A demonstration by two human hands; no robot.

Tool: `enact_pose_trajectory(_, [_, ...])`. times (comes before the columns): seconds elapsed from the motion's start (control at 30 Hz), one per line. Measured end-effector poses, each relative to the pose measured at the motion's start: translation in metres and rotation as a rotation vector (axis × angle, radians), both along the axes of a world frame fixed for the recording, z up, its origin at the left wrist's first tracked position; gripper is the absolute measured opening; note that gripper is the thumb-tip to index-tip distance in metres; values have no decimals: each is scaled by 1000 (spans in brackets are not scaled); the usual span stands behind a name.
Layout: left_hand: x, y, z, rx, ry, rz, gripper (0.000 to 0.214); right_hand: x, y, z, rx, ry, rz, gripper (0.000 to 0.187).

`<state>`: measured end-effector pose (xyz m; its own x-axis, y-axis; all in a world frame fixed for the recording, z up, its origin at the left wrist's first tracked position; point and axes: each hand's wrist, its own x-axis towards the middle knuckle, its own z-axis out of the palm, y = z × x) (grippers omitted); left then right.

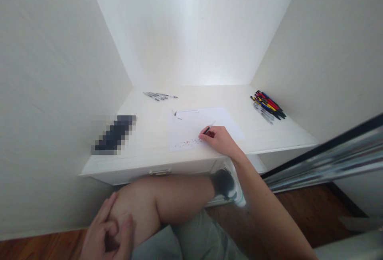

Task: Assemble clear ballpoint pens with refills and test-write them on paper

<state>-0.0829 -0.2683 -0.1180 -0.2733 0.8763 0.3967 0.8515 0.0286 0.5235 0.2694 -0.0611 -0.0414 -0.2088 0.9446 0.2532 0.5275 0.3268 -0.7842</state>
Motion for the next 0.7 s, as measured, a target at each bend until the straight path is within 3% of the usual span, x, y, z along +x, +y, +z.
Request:
enact_pose_trajectory(0.1, [4,11,11,-2,6,-56,37,0,1,-1,-1,13,-2,21])
enact_pose_trajectory(0.23, [8,13,13,7,24,-103,39,0,1,-1,13,-1,-8,20])
enact_pose_trajectory(0.43, [14,8,14,-20,1,20,40,1,1,-2,18,-11,-1,21])
enact_pose_trajectory(0.7, [17,8,14,11,-8,40,40,2,1,-3,21,-19,-3,20])
